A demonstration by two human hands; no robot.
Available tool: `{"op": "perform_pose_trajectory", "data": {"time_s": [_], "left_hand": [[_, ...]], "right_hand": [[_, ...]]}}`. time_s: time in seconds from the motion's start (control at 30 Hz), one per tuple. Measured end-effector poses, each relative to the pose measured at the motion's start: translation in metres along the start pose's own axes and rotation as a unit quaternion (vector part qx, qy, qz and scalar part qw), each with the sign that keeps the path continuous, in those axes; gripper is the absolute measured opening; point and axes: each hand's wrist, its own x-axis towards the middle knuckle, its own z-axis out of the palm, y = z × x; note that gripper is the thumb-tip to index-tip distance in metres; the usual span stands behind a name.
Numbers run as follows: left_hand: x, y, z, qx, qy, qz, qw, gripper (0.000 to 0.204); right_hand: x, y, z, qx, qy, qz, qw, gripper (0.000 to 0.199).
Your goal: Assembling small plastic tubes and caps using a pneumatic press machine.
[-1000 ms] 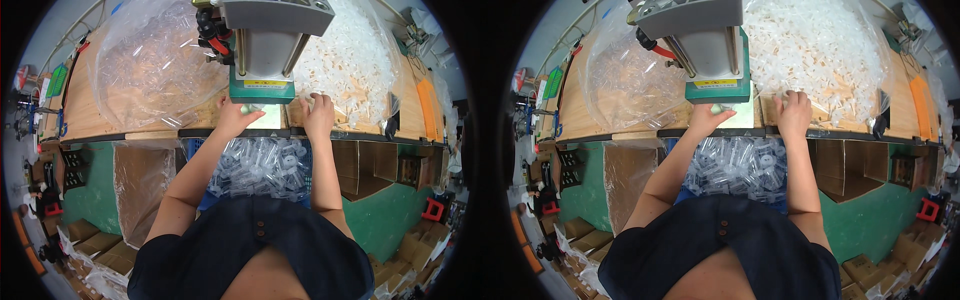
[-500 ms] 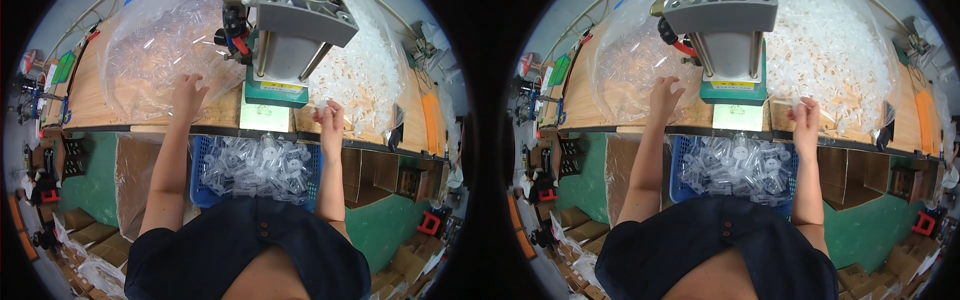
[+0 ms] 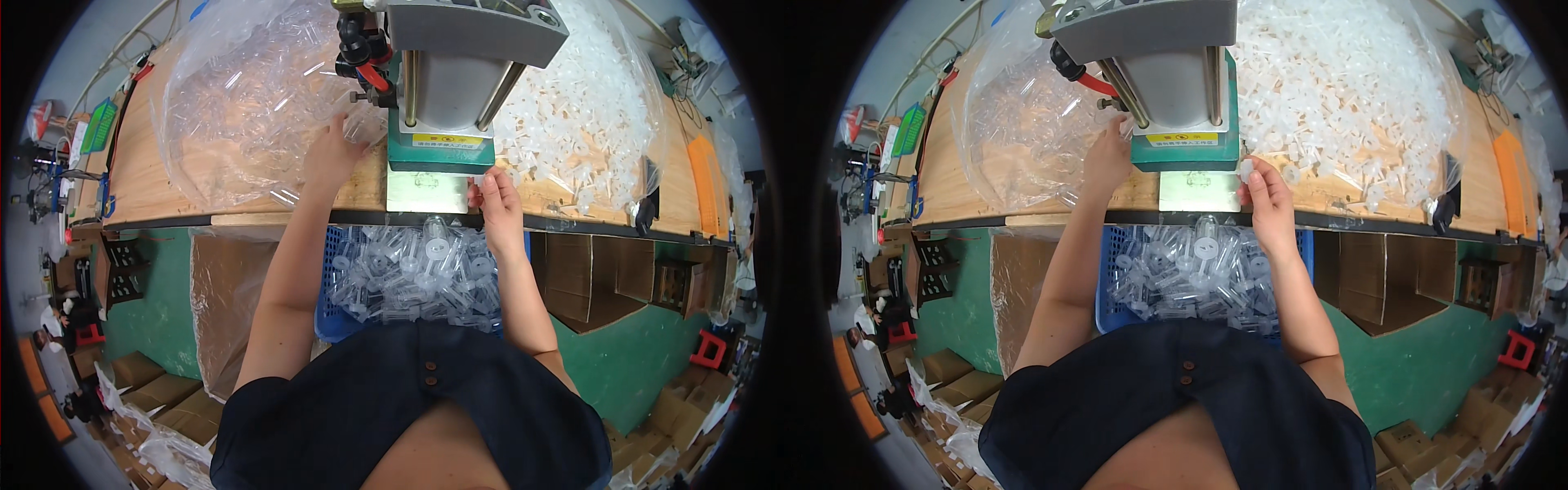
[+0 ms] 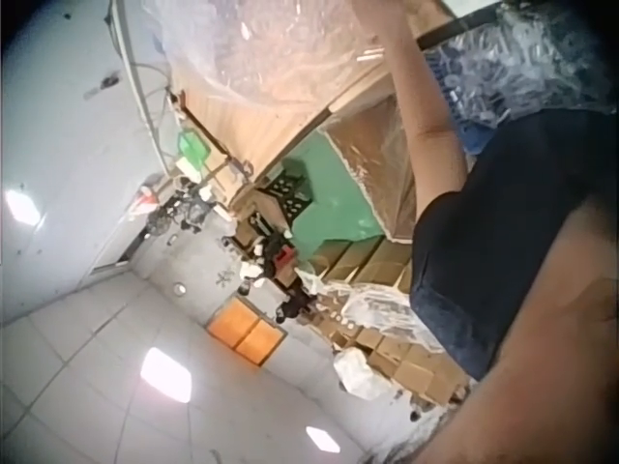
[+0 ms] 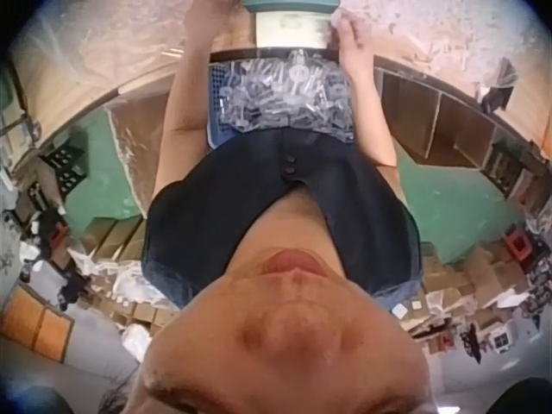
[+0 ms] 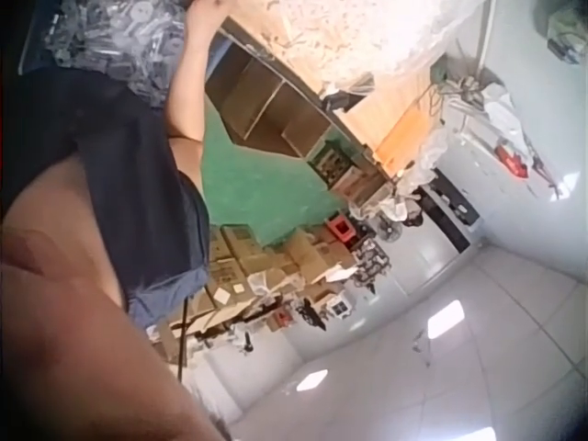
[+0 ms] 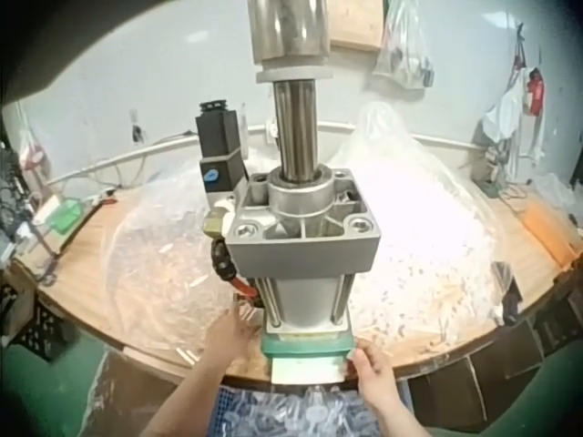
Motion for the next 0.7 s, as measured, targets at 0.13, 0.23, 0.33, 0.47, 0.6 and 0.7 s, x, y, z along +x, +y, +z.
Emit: {"op": "perform_pose_trajectory", "data": {"time_s": [0.13, 0.23, 0.33, 0.47, 0.6, 0.7], "left_hand": [[0.018, 0.0, 0.01, 0.01, 0.011, 0.03, 0.999, 0.05], [0.005, 0.015, 0.004, -0.082, 0.038, 0.058, 0.994, 0.046], [-0.039, 0.043, 0.009, -0.237, 0.041, 0.102, 0.965, 0.042], [-0.084, 0.072, 0.024, -0.208, -0.139, 0.088, 0.964, 0.045], [-0.087, 0.084, 0.026, -0.167, 0.042, 0.212, 0.962, 0.046], [-0.079, 0.084, 0.026, -0.184, 0.01, 0.193, 0.964, 0.045]], "right_hand": [[-0.003, 0.002, 0.005, -0.006, -0.017, 0.017, 1.0, 0.027], [-0.004, -0.002, 0.002, 0.002, 0.007, 0.003, 1.0, 0.029], [-0.009, -0.005, -0.004, 0.03, 0.0, -0.018, 0.999, 0.031], [-0.018, -0.011, 0.007, -0.107, -0.046, -0.124, 0.985, 0.034], [-0.013, -0.026, 0.029, -0.363, -0.083, -0.254, 0.893, 0.038], [-0.004, -0.025, 0.026, -0.361, -0.092, -0.197, 0.907, 0.046]]}}
